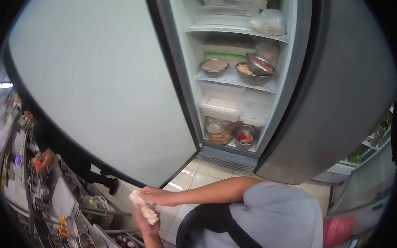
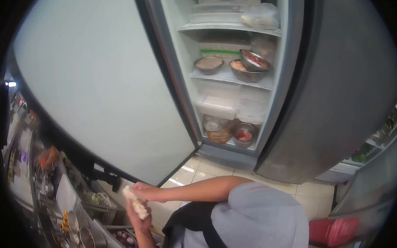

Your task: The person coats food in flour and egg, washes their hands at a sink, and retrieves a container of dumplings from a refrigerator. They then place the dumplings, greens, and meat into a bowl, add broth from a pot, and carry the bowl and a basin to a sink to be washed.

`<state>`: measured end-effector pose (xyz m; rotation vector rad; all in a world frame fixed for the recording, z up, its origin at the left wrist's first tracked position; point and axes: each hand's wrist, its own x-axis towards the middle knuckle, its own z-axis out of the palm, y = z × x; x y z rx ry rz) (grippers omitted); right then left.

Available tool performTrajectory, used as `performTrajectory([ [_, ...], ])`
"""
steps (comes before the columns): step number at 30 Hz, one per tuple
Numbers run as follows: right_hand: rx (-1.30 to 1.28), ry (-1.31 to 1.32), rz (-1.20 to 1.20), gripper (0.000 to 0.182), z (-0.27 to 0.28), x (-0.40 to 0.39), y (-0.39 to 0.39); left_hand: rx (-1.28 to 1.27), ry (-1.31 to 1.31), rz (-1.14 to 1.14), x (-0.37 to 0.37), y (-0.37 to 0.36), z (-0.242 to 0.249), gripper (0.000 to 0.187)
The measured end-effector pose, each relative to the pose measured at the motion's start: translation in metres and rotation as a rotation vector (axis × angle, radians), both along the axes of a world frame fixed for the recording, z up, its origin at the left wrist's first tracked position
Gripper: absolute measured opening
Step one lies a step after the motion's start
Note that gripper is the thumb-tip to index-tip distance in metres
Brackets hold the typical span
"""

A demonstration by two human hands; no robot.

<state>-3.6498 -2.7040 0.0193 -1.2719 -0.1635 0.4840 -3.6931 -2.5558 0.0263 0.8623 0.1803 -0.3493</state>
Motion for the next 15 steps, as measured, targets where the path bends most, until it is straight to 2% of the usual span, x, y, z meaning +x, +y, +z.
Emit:
performTrajectory([
  [1,0.008,-0.060,-0.002,0.049,-0.006,0.006,-0.022,-0.042,-0.034,0.028,0.016,0.006,0.006,0.024],
  [3,-0.028,-0.034,0.058,0.046,-0.028,0.013,-0.070,-0.076,-0.079,0.298,0.048,0.015,0.033,0.027],
  [4,-0.157,-0.024,0.041,0.042,-0.039,0.010,-0.101,-0.259,-0.070,0.324,0.071,0.034,0.041,0.027],
  [5,-0.287,-0.014,0.021,0.039,-0.055,0.004,-0.133,-0.270,-0.344,0.091,0.106,0.077,0.028,0.026],
  [6,-0.419,-0.345,-0.065,0.034,-0.094,-0.001,-0.168,-0.219,-0.313,0.326,0.108,0.062,0.073,0.025],
  [7,-0.676,-0.426,-0.149,0.038,-0.164,-0.005,-0.204,-0.237,-0.416,0.321,0.136,0.085,0.079,0.027],
  [8,-0.971,-0.198,-0.174,0.037,-0.206,-0.025,-0.241,-0.293,-0.573,0.208,0.169,0.110,0.075,0.029],
  [10,-1.059,-0.133,-0.336,0.028,-0.318,-0.103,-0.316,-0.298,-0.593,0.164,0.225,0.145,0.082,0.031],
  [11,-1.406,0.005,-0.458,0.025,-0.301,-0.155,-0.322,-0.279,-0.588,0.127,0.249,0.154,0.085,0.031],
  [12,-1.397,0.293,-0.599,0.027,-0.295,-0.197,-0.326,-0.316,-0.609,0.121,0.272,0.157,0.085,0.030],
  [13,-1.229,0.614,-0.813,0.031,-0.288,-0.238,-0.319,-0.355,-0.631,0.117,0.293,0.160,0.083,0.030],
  [15,-0.978,0.954,-1.058,0.039,-0.274,-0.304,-0.292,-0.400,-0.673,-0.038,0.339,0.159,0.075,0.031],
])
